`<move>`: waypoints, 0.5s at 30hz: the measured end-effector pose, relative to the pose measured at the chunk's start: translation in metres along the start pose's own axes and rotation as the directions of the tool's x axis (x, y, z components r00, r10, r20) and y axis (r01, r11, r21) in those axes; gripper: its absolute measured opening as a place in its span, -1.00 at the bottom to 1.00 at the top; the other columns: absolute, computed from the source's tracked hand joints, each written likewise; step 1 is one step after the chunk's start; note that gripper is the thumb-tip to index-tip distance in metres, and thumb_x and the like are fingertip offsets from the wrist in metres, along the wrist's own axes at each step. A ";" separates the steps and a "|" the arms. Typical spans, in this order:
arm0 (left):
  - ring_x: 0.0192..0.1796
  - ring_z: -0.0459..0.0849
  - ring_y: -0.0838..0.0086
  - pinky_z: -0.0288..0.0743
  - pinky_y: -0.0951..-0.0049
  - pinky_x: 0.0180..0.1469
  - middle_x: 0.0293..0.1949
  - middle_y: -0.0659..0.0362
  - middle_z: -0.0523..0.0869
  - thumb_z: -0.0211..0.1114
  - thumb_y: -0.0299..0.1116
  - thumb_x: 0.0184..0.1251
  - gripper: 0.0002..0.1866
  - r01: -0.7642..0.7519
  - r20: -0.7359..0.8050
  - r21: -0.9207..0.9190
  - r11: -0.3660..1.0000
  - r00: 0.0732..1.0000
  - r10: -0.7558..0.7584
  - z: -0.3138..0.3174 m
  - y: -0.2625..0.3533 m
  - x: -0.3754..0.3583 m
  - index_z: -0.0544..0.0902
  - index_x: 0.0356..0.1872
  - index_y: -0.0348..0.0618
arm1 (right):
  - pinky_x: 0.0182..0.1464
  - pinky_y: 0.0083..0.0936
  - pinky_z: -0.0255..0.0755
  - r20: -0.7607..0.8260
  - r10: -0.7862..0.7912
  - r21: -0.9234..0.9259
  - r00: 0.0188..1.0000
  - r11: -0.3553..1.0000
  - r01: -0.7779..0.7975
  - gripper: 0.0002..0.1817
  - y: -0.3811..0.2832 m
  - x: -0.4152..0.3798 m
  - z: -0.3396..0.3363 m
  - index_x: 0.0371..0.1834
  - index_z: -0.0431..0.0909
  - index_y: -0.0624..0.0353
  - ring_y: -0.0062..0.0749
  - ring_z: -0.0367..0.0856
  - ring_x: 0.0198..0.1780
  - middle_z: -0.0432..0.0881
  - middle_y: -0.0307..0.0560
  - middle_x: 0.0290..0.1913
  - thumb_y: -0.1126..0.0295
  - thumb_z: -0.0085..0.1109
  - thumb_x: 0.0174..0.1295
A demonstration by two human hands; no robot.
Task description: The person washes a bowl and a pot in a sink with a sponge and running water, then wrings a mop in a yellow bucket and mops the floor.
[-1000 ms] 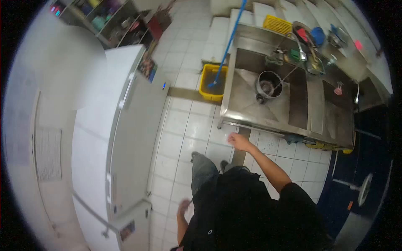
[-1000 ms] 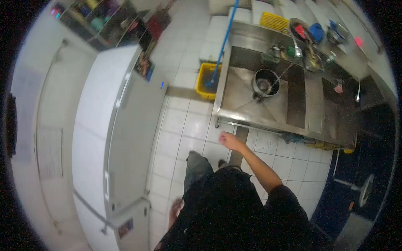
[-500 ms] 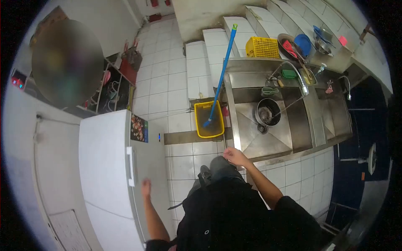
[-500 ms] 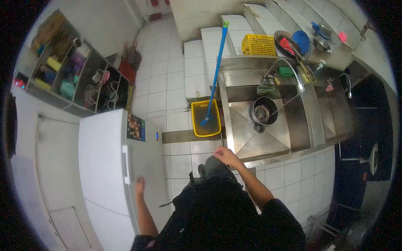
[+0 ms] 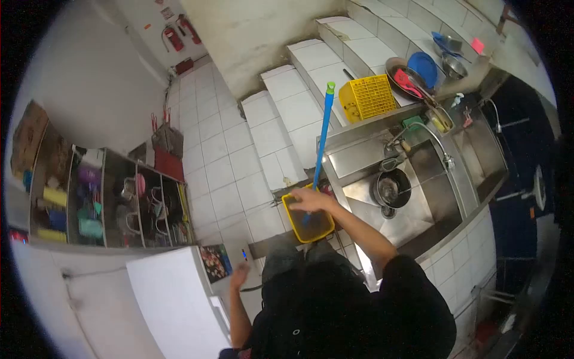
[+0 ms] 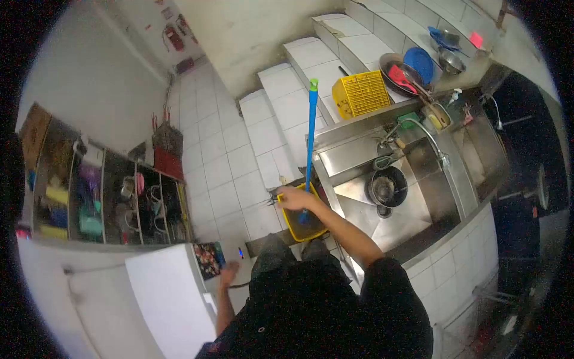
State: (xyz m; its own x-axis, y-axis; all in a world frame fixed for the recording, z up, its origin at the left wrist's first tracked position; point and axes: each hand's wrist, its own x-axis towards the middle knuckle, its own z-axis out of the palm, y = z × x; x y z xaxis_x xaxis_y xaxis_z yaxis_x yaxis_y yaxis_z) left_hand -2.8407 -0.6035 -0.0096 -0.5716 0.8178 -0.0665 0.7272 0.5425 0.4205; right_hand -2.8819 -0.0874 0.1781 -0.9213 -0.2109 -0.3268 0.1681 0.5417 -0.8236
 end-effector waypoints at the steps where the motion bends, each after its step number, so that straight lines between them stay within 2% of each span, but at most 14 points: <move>1: 0.05 0.54 0.19 0.34 0.23 0.17 -0.09 0.02 0.63 -0.08 -0.45 0.35 -0.74 -0.152 0.155 -0.030 0.988 0.976 0.155 0.036 -0.027 -0.022 0.57 -0.08 -0.17 | 0.09 -0.27 0.38 -0.072 -0.014 -0.102 0.997 0.995 0.006 -0.27 -0.003 0.036 -0.013 0.19 0.30 0.31 -0.10 0.48 0.07 0.49 0.25 0.03 0.00 0.24 0.08; 2: 0.04 0.54 0.19 0.35 0.24 0.17 -0.08 0.02 0.63 -0.07 -0.44 0.35 -0.74 0.095 0.317 -0.215 0.972 0.948 -0.023 0.041 -0.018 -0.038 0.56 -0.06 -0.17 | 0.15 -0.21 0.34 -0.145 -0.032 -0.205 0.989 0.979 0.002 -0.17 0.000 0.075 -0.023 0.26 0.22 0.34 0.01 0.43 0.16 0.44 0.33 0.11 -0.04 0.23 0.07; 3: 0.04 0.54 0.20 0.35 0.24 0.17 -0.07 0.03 0.62 -0.05 -0.43 0.34 -0.74 0.558 0.492 -0.396 0.729 0.799 -0.345 0.036 -0.005 -0.043 0.55 -0.05 -0.17 | 0.19 -0.16 0.30 -0.149 -0.022 -0.241 0.989 0.970 -0.015 -0.10 0.007 0.119 -0.039 0.30 0.14 0.37 0.10 0.37 0.21 0.36 0.38 0.17 -0.07 0.22 0.05; 4: 0.04 0.55 0.20 0.35 0.25 0.17 -0.06 0.03 0.61 -0.04 -0.42 0.34 -0.74 0.740 0.582 -0.427 0.519 0.664 -0.469 0.033 -0.001 -0.044 0.55 -0.03 -0.16 | 0.22 -0.11 0.26 -0.156 -0.010 -0.276 0.988 0.961 -0.034 -0.02 0.011 0.162 -0.059 0.34 0.06 0.39 0.19 0.30 0.26 0.29 0.43 0.23 -0.10 0.21 0.03; 5: 0.03 0.55 0.21 0.36 0.25 0.17 -0.05 0.03 0.61 -0.03 -0.41 0.34 -0.74 0.813 0.631 -0.420 0.404 0.581 -0.514 0.032 -0.006 -0.043 0.54 -0.02 -0.16 | 0.22 -0.11 0.27 -0.229 0.063 -0.340 0.971 0.930 -0.140 -0.01 0.010 0.198 -0.081 0.34 0.05 0.40 0.19 0.30 0.25 0.30 0.41 0.22 -0.10 0.22 0.02; 6: 0.03 0.55 0.21 0.36 0.26 0.16 -0.04 0.03 0.60 -0.01 -0.40 0.34 -0.73 0.839 0.655 -0.416 0.350 0.543 -0.525 0.028 -0.014 -0.038 0.53 0.00 -0.15 | 0.22 -0.10 0.28 -0.307 0.136 -0.392 0.942 0.884 -0.255 0.00 0.012 0.230 -0.108 0.35 0.03 0.41 0.19 0.31 0.24 0.31 0.39 0.22 -0.10 0.23 0.02; 7: 0.02 0.56 0.22 0.37 0.26 0.16 -0.03 0.03 0.60 0.00 -0.39 0.34 -0.72 0.836 0.660 -0.426 0.347 0.549 -0.512 0.022 -0.026 -0.031 0.52 0.01 -0.15 | 0.18 -0.03 0.27 -0.459 0.143 -0.363 0.877 0.871 -0.332 -0.12 0.019 0.253 -0.135 0.27 0.13 0.39 0.13 0.35 0.20 0.37 0.30 0.16 0.01 0.24 -0.01; 8: 0.02 0.56 0.22 0.37 0.27 0.16 -0.02 0.04 0.59 0.01 -0.38 0.33 -0.72 0.832 0.666 -0.435 0.344 0.555 -0.499 0.016 -0.042 -0.022 0.52 0.03 -0.14 | 0.14 0.03 0.27 -0.600 0.148 -0.326 0.787 0.852 -0.409 -0.23 0.026 0.274 -0.163 0.20 0.23 0.37 0.07 0.39 0.17 0.43 0.22 0.10 0.12 0.26 -0.03; 9: 0.01 0.56 0.23 0.37 0.27 0.16 -0.01 0.04 0.59 0.03 -0.37 0.33 -0.71 0.818 0.663 -0.457 0.349 0.575 -0.480 0.009 -0.061 -0.013 0.51 0.04 -0.14 | 0.11 -0.01 0.29 -0.711 0.173 -0.305 0.681 0.797 -0.521 -0.33 0.045 0.295 -0.194 0.13 0.29 0.34 0.00 0.42 0.12 0.46 0.16 0.04 0.18 0.22 -0.02; 11: 0.01 0.57 0.24 0.38 0.28 0.16 0.01 0.04 0.58 0.06 -0.35 0.33 -0.69 0.759 0.630 -0.525 0.386 0.651 -0.423 -0.008 -0.115 0.005 0.49 0.07 -0.13 | 0.07 -0.08 0.30 -0.857 0.165 -0.293 0.488 0.623 -0.725 -0.56 0.072 0.312 -0.235 -0.04 0.41 0.24 -0.11 0.49 -0.01 0.52 0.05 -0.07 0.30 0.15 0.00; 12: 0.00 0.57 0.24 0.39 0.28 0.15 0.02 0.04 0.57 0.07 -0.33 0.33 -0.67 0.686 0.582 -0.589 0.428 0.727 -0.364 -0.010 -0.143 0.015 0.49 0.09 -0.13 | 0.07 -0.08 0.30 -0.862 0.146 -0.317 0.485 0.593 -0.741 -0.64 0.091 0.307 -0.258 -0.06 0.44 0.22 -0.11 0.50 -0.04 0.54 0.06 -0.12 0.33 0.10 0.05; 13: 0.00 0.57 0.25 0.39 0.29 0.15 0.03 0.05 0.56 0.08 -0.32 0.32 -0.66 0.565 0.493 -0.665 0.489 0.823 -0.282 -0.016 -0.174 0.023 0.48 0.10 -0.12 | 0.02 -0.12 0.31 -0.920 -0.172 -0.392 0.353 0.338 -0.856 -0.73 0.126 0.304 -0.271 -0.12 0.48 0.17 -0.14 0.51 -0.04 0.56 0.03 -0.15 0.37 0.02 0.11; 14: -0.01 0.57 0.25 0.40 0.29 0.15 0.04 0.05 0.56 0.10 -0.31 0.32 -0.65 0.407 0.371 -0.715 0.569 0.910 -0.185 -0.018 -0.208 0.036 0.47 0.12 -0.12 | 0.03 -0.14 0.31 -0.926 -0.098 -0.378 0.366 0.219 -0.899 -0.79 0.159 0.298 -0.299 -0.19 0.52 0.12 -0.16 0.50 -0.03 0.57 -0.01 -0.17 0.37 -0.02 0.14; 15: -0.01 0.58 0.26 0.40 0.30 0.15 0.05 0.05 0.55 0.11 -0.30 0.32 -0.63 0.251 0.240 -0.734 0.631 0.965 -0.105 -0.021 -0.236 0.053 0.47 0.13 -0.12 | 0.11 -0.15 0.26 -0.889 0.319 -0.231 0.328 0.304 -0.924 -0.76 0.178 0.285 -0.343 -0.16 0.53 0.10 -0.18 0.48 -0.01 0.56 -0.03 -0.12 0.32 -0.02 0.16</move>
State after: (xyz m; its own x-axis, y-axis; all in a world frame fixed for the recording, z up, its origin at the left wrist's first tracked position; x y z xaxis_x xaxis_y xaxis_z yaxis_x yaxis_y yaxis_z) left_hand -3.0506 -0.6920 -0.0938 -0.5364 0.7787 -0.3256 0.0368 0.4070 0.9127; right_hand -3.2345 0.2281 0.0976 -0.5599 0.8275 0.0422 0.8214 0.5477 0.1589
